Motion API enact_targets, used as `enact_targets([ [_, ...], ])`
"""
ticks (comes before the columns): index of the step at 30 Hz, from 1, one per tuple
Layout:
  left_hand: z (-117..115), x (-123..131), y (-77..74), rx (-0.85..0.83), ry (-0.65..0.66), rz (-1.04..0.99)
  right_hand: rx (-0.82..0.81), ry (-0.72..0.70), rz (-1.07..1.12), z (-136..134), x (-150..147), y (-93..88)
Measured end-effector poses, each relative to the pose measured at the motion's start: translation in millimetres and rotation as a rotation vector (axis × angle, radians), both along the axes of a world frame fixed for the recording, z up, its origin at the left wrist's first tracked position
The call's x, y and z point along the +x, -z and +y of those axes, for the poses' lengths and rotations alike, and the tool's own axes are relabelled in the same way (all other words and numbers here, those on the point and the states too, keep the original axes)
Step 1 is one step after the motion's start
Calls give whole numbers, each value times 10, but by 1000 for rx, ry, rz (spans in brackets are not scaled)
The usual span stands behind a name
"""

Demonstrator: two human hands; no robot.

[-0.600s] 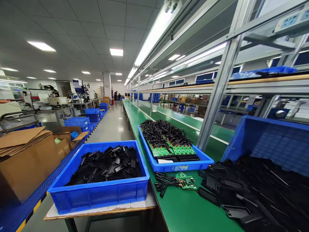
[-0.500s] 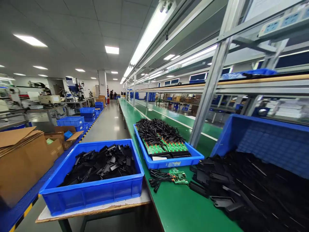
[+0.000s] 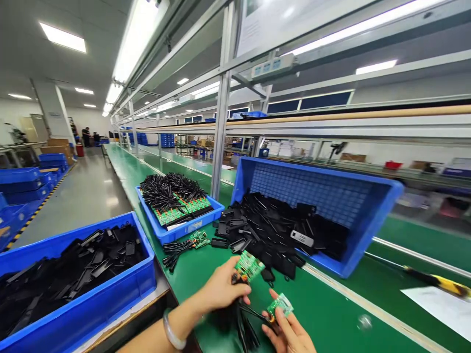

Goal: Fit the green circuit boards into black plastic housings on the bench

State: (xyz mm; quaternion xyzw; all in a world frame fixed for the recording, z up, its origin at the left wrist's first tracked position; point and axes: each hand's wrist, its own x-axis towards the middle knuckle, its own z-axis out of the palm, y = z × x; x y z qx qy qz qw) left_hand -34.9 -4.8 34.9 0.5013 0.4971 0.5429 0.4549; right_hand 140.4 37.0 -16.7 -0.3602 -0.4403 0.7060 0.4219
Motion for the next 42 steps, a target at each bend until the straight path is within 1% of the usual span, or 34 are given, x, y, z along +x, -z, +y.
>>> enact_targets([
  [4, 38, -377, -356, 52, -49, 95, -81, -37, 152, -96, -58, -125],
  [6, 68, -618, -482, 60, -111, 268, -115, -26, 236, -137, -58, -191],
  [7, 82, -747, -529, 59, -163, 418, -123, -3, 262, -145, -55, -212],
  [9, 108, -1003, -592, 19, -258, 830, -108, 42, 252, -128, -46, -215],
  [11, 138, -1214, -613, -77, -329, 1233, -47, 71, 146, -69, -34, -169],
  [13, 177, -1335, -595, -156, -390, 1436, 82, 88, -50, 15, -14, -100],
  [14, 202, -1356, -574, -171, -417, 1480, 173, 104, -174, 58, 2, -67],
  [16, 268, -1328, -513, -138, -431, 1539, 392, 169, -449, 125, 51, -16],
  [17, 309, -1289, -475, -102, -413, 1570, 510, 204, -586, 144, 83, -2],
  [19, 408, -1192, -380, -18, -327, 1613, 708, 249, -832, 154, 157, 10],
  [21, 517, -1109, -267, 44, -235, 1636, 808, 234, -1036, 137, 233, 7],
  [24, 659, -1061, -112, 78, -172, 1645, 789, 169, -1259, 109, 322, -11],
  [27, 731, -1095, -53, 113, -175, 1630, 728, 135, -1331, 107, 363, -57],
  [29, 745, -1123, -78, 156, -197, 1611, 677, 135, -1266, 116, 359, -104],
  [31, 751, -1108, -130, 228, -291, 1488, 623, 147, -1086, 127, 333, -153],
  [33, 762, -1011, -182, 311, -398, 1224, 562, 166, -815, 135, 291, -200],
  [34, 771, -928, -201, 334, -409, 1056, 522, 179, -670, 138, 268, -223],
  [35, 783, -823, -215, 329, -370, 885, 474, 188, -531, 139, 245, -245],
  [36, 798, -702, -222, 293, -277, 725, 420, 196, -407, 139, 226, -268],
  [38, 832, -439, -219, 153, 3, 415, 318, 226, -216, 134, 201, -312],
  [40, 866, -196, -192, -8, 266, 137, 254, 270, -105, 124, 199, -348],
  [41, 880, -95, -171, -77, 361, 16, 235, 291, -74, 118, 203, -360],
  [42, 890, -11, -143, -133, 426, -94, 220, 307, -55, 114, 210, -366],
])
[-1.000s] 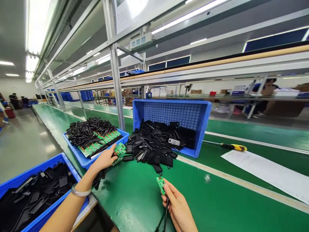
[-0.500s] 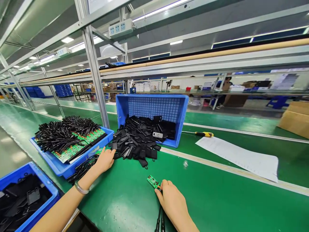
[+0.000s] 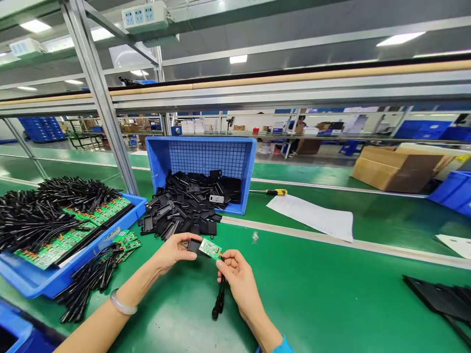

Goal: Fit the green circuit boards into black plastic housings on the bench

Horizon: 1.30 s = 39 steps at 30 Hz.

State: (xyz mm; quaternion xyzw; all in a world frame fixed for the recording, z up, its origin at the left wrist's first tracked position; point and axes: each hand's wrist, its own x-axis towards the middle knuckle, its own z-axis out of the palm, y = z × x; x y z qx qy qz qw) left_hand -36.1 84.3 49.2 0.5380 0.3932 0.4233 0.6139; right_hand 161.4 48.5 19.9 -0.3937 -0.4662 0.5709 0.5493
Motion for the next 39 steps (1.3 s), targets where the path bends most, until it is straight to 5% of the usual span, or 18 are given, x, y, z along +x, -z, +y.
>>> enact_targets([
  [5, -23, 185, 187, -160, 73, -349, -43, -12, 30, -6, 7, 25],
  [13, -140, 225, 282, -218, 22, -484, -38, -45, 20, 5, -27, 47],
  [24, -213, 286, 239, -199, 76, -534, -190, -30, -15, -23, -57, 67],
  [30, -218, 357, 307, -195, -55, -462, -275, -71, 3, -41, -108, 102],
  [39, -198, 382, 299, -138, -155, -310, -336, -307, -285, 11, -95, 128],
])
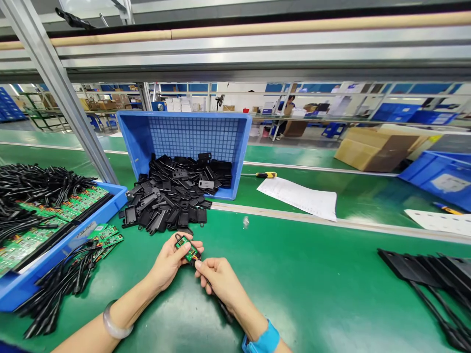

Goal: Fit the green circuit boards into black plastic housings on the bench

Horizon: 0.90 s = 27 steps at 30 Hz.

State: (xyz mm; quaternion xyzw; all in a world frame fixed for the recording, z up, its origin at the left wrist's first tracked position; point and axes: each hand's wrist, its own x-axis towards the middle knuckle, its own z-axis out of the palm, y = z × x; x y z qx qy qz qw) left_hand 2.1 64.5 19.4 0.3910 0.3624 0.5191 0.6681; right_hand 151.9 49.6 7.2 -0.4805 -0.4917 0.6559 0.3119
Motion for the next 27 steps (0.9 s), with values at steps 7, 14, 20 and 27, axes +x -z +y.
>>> enact_targets([
  [7, -2, -25, -14, -13, 61, -25, 155, 87, -87, 41, 62, -34],
  [14, -17, 22, -3, 54, -46, 46, 42, 95, 19, 21, 16, -45],
  [20, -38, 24, 33, 80, -75, 186, 180, 65, -83, -33, -27, -47],
  [27, -31, -28, -3, -51, 72, 23, 313, 87, -136, 0, 32, 45],
])
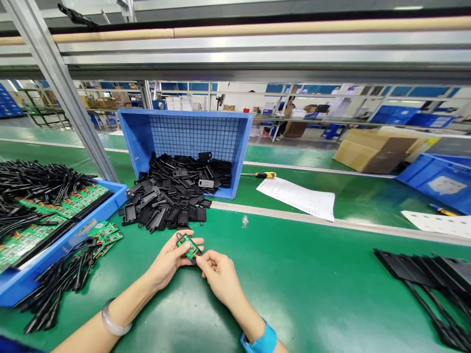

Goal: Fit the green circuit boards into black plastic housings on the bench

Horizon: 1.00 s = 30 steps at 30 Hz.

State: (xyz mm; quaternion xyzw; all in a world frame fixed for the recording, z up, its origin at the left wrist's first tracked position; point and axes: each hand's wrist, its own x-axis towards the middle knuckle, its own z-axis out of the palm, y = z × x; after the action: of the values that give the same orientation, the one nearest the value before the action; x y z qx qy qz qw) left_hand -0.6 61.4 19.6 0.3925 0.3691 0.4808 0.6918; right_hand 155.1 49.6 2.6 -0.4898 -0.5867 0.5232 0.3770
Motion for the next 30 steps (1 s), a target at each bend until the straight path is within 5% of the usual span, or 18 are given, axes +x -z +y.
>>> enact_targets([
  [4, 11, 9, 8, 94, 47, 79, 51, 69, 61, -14, 13, -19],
  [8, 50, -23, 43, 69, 60, 228, 195, -65, -58, -43, 48, -164],
  [12, 94, -180, 11, -72, 278, 312, 124, -183, -136, -4, 134, -255],
  [15, 66, -274, -79, -85, 416, 265, 112, -132, -100, 17, 197, -282],
  [21, 78, -211, -92, -25, 112, 29, 499, 123, -226, -38, 151, -226],
  [25, 90, -169, -49, -3, 110, -57, 679, 111, -323, -107, 85, -157],
  [30, 57, -120, -55, 15, 97, -100, 698, 139, -336, -130, 42, -118],
])
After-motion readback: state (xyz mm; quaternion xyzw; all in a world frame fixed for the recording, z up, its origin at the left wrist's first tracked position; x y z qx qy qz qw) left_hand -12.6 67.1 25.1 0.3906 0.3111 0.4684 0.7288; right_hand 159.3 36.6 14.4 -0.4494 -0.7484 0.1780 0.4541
